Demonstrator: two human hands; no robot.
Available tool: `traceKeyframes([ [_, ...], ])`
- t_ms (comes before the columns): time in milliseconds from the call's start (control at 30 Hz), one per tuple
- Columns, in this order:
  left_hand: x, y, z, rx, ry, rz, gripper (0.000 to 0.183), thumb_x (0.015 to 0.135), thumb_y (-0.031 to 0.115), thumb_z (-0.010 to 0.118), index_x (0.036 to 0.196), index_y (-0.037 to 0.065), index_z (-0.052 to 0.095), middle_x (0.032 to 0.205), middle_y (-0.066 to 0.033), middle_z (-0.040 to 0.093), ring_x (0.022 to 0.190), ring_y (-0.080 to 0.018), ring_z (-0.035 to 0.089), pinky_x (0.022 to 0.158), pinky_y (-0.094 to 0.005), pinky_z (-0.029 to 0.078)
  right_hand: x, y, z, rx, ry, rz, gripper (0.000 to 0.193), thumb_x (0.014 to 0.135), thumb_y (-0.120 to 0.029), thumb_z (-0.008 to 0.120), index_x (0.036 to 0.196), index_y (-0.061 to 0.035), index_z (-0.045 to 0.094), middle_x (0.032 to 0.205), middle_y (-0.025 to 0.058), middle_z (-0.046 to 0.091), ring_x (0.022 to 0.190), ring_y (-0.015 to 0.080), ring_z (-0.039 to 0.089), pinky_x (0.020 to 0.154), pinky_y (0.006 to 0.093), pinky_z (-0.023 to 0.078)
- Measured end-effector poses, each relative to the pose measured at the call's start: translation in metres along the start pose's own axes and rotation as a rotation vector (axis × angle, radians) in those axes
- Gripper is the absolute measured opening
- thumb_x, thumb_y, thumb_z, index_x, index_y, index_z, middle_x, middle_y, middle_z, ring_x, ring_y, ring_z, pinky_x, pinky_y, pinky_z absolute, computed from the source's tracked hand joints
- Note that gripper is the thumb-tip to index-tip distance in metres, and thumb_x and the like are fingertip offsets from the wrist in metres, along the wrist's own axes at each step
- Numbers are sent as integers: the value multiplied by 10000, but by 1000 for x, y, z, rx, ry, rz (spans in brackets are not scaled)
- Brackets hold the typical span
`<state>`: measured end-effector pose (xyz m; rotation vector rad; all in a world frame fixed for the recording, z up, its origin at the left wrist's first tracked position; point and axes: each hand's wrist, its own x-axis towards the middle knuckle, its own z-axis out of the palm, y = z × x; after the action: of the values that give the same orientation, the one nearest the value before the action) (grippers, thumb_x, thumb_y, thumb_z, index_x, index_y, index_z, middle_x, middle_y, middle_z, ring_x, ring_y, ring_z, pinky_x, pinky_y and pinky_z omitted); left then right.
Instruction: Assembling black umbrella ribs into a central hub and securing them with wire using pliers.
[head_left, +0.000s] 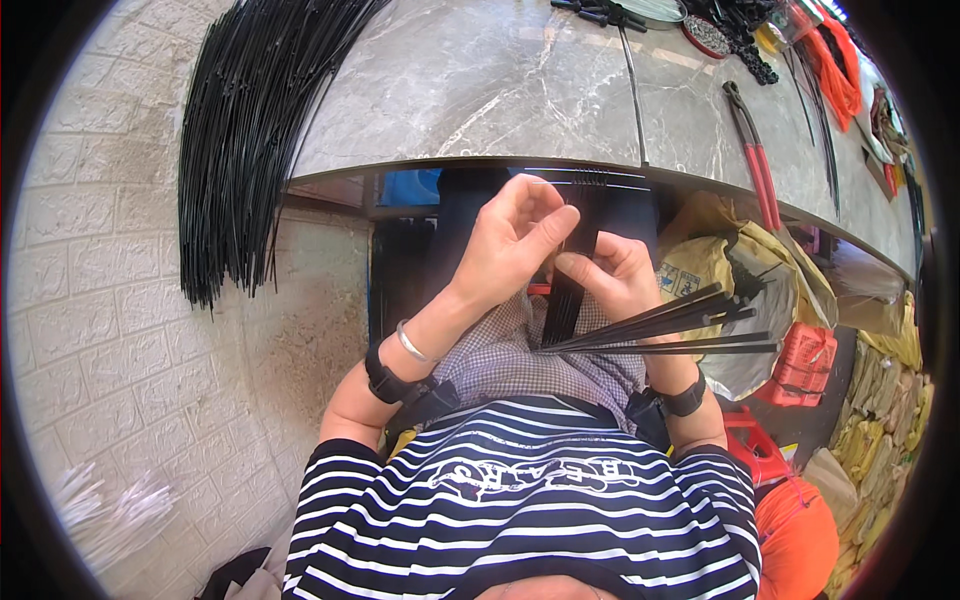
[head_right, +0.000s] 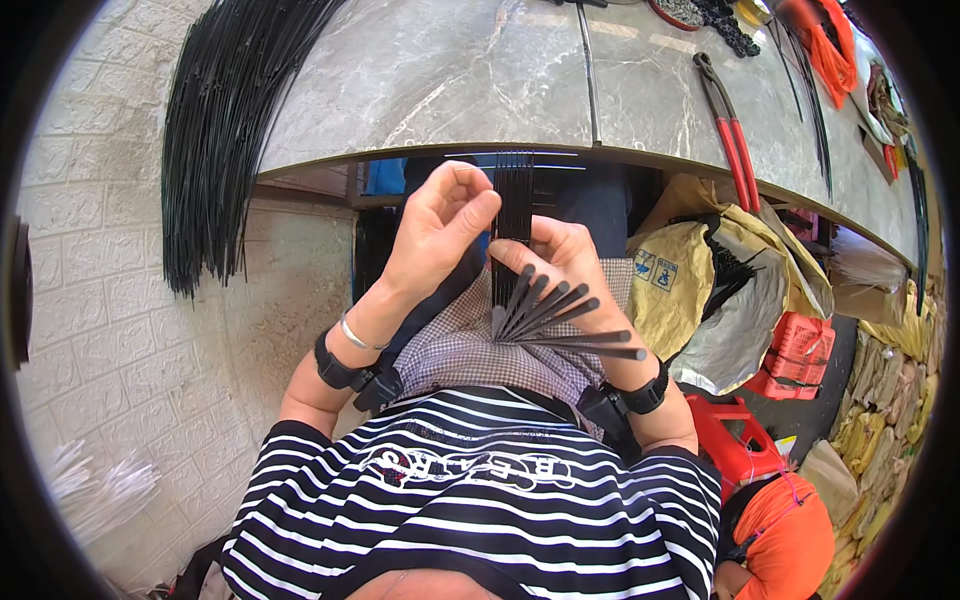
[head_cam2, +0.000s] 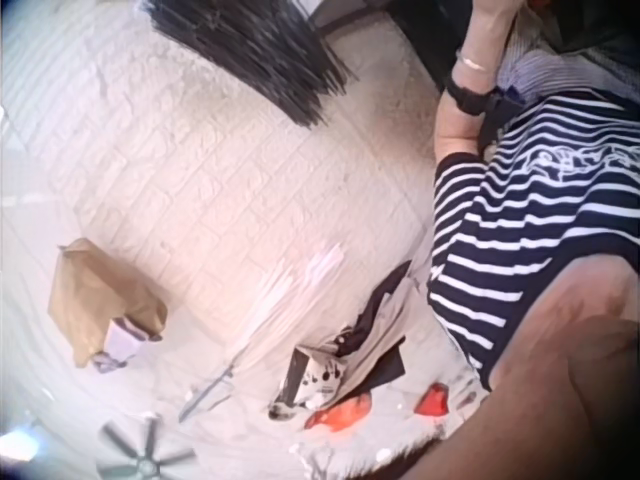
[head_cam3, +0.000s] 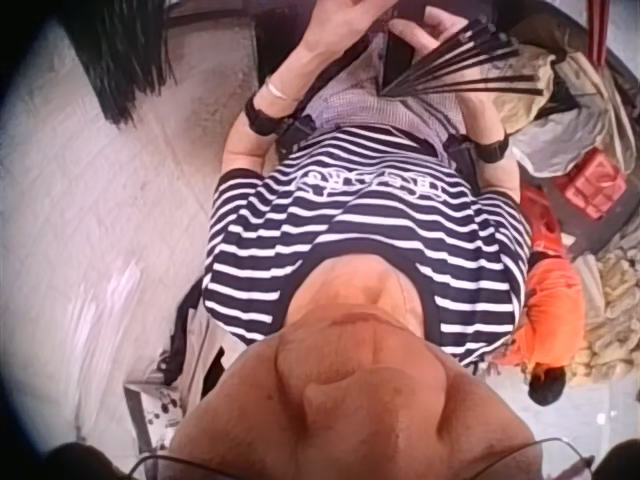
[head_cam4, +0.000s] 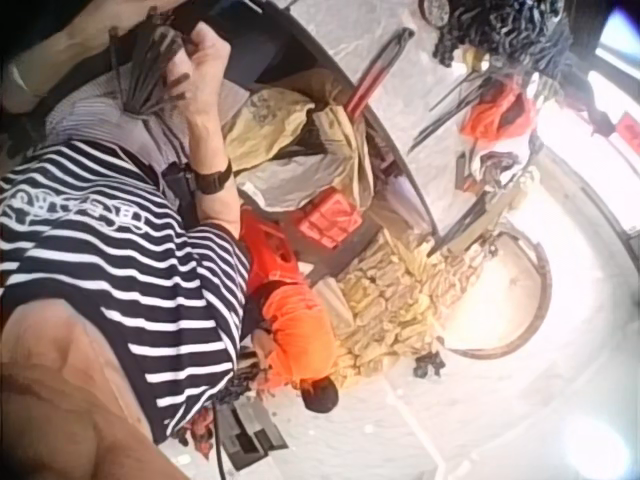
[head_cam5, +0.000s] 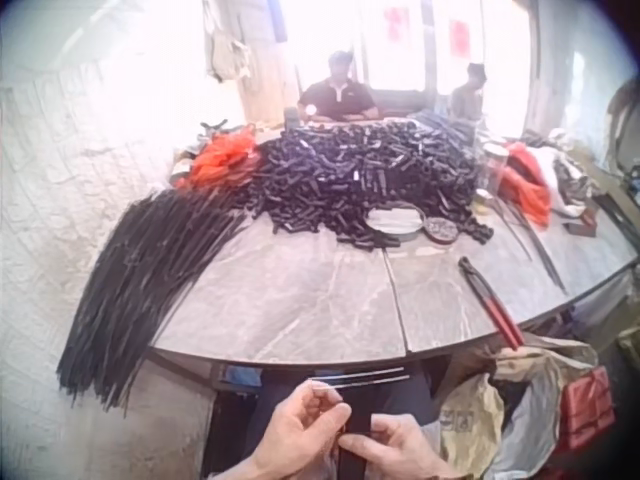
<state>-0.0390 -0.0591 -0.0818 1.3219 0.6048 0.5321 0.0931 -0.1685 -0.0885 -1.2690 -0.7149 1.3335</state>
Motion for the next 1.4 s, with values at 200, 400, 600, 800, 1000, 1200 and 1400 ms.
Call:
traceKeyframes([
  [200,2,-3,0,-17,0,2,201,884,128,685,1015,29,568,890,8,589,814,-53,559,732,-210,478,0,2,-1,-15,-11,-7,143,862,-80,677,949,33,669,786,13,668,685,49,588,606,207,487],
  [400,0,3,3,-29,45,-4,192,869,89,692,1008,22,577,884,12,595,800,-52,568,719,-208,485,0,2,-1,-3,-3,-23,156,858,-73,682,967,36,669,802,19,675,710,52,594,629,207,491],
  [600,1,0,2,18,25,32,159,857,81,702,951,27,585,840,16,597,755,-45,571,683,-197,485,0,4,-3,-5,-15,-40,143,864,-64,679,969,32,671,810,25,679,731,58,598,658,214,496],
  [800,-1,2,2,-23,12,30,151,850,62,704,937,29,585,829,14,601,752,-48,580,685,-196,493,-3,3,-4,-30,1,-67,125,871,-49,669,971,26,675,821,8,675,742,52,591,668,213,496],
  [1000,-2,2,2,-40,24,41,168,854,65,701,974,17,593,850,3,618,781,-61,598,710,-205,504,-4,3,-4,24,-5,-72,121,876,-46,664,972,26,676,814,5,675,736,51,590,668,210,496],
  [1200,-3,8,4,8,-14,18,173,866,73,689,1004,-7,623,884,-22,655,788,-72,614,720,-212,509,-6,1,-5,-1,-12,-81,118,879,-49,662,964,30,682,814,13,682,731,52,592,662,210,497],
  [1400,-4,6,4,-29,24,31,136,873,87,674,963,-8,637,826,-12,657,750,-55,604,675,-215,496,-6,1,-4,0,-8,-89,132,880,-56,665,973,34,688,808,14,684,728,48,589,653,210,497],
])
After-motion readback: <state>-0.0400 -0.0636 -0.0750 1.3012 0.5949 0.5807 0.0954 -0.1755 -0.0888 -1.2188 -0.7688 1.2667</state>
